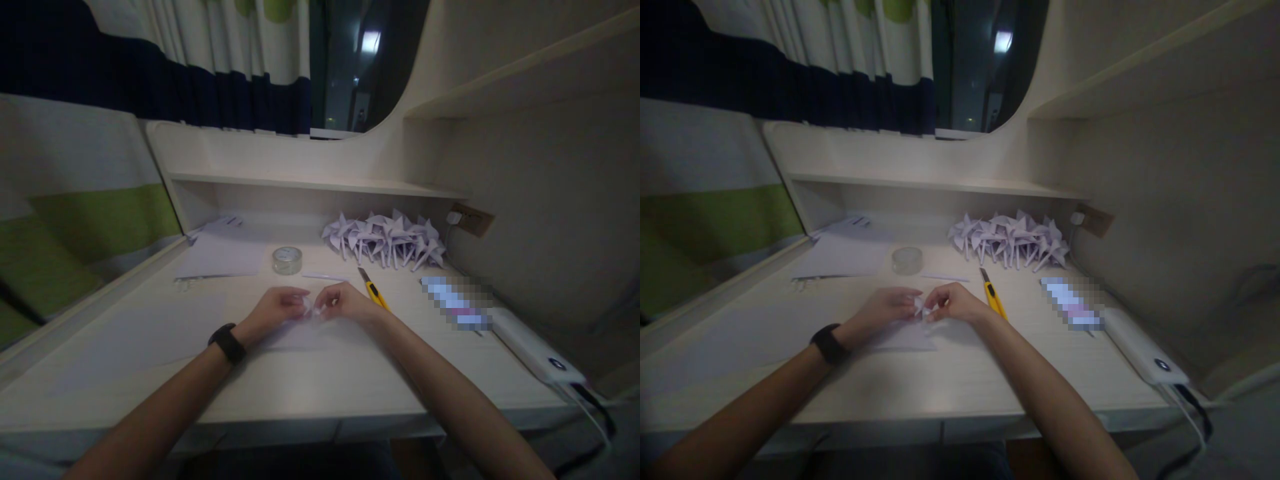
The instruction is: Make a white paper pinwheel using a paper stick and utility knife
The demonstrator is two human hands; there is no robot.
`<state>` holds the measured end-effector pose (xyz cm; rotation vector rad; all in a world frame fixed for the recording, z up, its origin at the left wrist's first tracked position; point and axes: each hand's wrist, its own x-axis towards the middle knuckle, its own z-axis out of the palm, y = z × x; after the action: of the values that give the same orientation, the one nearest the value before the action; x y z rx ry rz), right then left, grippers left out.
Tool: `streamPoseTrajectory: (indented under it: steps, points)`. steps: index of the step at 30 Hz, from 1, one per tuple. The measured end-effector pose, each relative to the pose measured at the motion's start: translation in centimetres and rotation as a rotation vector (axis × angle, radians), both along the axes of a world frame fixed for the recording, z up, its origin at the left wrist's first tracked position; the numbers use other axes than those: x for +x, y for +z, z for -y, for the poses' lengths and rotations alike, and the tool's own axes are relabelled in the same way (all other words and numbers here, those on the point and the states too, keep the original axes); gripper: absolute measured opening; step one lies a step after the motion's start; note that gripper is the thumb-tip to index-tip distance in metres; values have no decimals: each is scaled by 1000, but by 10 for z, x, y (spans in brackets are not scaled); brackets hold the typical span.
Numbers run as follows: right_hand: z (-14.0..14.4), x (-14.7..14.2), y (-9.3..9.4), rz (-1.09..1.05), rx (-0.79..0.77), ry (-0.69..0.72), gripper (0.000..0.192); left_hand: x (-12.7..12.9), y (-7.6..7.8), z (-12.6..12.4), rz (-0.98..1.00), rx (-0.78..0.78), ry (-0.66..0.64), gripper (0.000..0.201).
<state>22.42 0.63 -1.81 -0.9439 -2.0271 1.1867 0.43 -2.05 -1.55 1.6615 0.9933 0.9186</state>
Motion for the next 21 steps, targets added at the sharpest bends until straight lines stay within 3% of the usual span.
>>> streamPoseTrajectory:
  steps: [15,21]
  points:
    - [0,0,-5,-18,-15,20,32,3,3,3,-17,4,-10,42]
    - [-1,1,-6,-4,-3,32,32,1,-4,-1,-7,-21,-36,41]
